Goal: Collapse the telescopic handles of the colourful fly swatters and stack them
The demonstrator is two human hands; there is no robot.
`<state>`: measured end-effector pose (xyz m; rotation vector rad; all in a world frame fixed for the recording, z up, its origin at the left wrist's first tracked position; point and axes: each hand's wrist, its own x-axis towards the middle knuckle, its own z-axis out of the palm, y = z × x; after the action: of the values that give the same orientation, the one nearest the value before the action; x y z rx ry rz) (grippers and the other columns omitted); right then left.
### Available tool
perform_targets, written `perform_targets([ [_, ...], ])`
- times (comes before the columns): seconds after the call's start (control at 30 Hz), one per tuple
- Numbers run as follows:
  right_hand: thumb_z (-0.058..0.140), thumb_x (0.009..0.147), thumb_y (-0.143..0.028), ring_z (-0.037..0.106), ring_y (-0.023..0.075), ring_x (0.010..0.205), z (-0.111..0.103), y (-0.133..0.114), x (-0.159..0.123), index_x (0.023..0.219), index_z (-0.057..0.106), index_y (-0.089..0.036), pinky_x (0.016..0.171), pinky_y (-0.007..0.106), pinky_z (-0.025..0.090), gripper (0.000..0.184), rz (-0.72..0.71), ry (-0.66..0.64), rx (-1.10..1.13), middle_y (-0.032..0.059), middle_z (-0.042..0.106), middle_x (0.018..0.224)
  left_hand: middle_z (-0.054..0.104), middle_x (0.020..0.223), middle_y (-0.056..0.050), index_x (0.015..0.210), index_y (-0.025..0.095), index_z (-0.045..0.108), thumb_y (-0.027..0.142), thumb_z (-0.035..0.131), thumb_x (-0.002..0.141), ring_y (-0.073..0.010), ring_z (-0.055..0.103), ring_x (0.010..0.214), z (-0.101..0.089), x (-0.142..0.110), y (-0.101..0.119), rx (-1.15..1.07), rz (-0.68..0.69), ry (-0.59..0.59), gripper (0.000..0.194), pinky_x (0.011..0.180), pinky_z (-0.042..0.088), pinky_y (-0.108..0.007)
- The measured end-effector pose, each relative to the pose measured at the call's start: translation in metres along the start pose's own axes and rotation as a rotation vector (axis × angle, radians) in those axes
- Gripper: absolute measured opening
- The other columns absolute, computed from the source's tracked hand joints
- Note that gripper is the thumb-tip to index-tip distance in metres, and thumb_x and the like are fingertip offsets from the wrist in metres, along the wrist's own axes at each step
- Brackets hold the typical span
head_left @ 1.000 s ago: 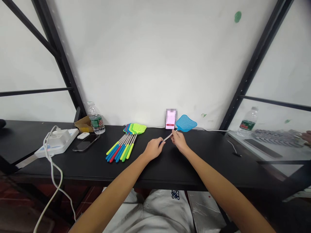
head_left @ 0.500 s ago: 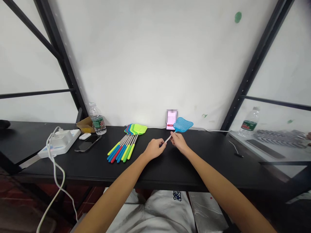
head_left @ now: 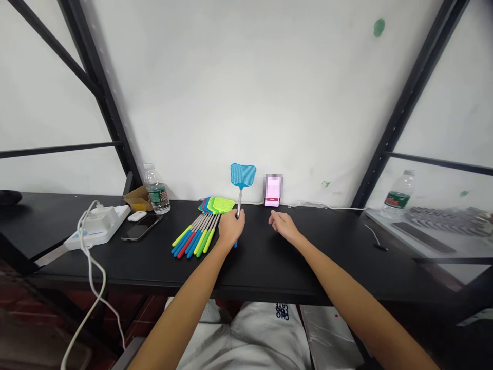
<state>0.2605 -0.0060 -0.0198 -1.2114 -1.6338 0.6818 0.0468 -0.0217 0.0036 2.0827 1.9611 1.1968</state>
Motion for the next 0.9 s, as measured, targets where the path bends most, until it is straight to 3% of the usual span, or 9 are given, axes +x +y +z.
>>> perform_targets([
  [0.23,0.037,0.093,-0.054,0.050,0.0131,0.047,0.000,0.002,-0.001,0.061,0.060,-0.019,0.056,0.025,0.038,0.052,-0.016,-0.033,-0.054,-0.0010,0.053,0.048,0.068,0.097,-0.018,0.091,0.014,0.067,0.033,0.045,0.088,-0.0290,0.064,0.091,-0.004,0.006,-0.015,0.284,-0.178,-0.143,0.029,0.071,0.043,-0.033],
  [0.5,0.039,0.092,-0.052,0.052,0.0142,0.048,0.001,0.000,-0.002,0.059,0.061,-0.019,0.056,0.025,0.039,0.052,-0.016,-0.064,-0.078,-0.0005,0.055,0.048,0.062,0.106,-0.023,0.098,0.008,0.068,0.018,0.044,0.082,-0.0355,0.054,0.109,-0.010,0.008,-0.024,0.461,-0.160,-0.064,0.031,0.079,0.045,-0.038],
  [0.9,0.040,0.092,-0.050,0.051,0.0137,0.048,0.001,-0.001,-0.003,0.059,0.061,-0.019,0.056,0.025,0.037,0.050,-0.018,-0.106,-0.106,-0.0009,0.054,0.048,0.055,0.119,-0.025,0.107,0.009,0.066,0.018,0.052,0.078,-0.0374,0.048,0.115,-0.015,0.012,-0.035,0.494,-0.244,-0.148,0.033,0.090,0.040,-0.043],
])
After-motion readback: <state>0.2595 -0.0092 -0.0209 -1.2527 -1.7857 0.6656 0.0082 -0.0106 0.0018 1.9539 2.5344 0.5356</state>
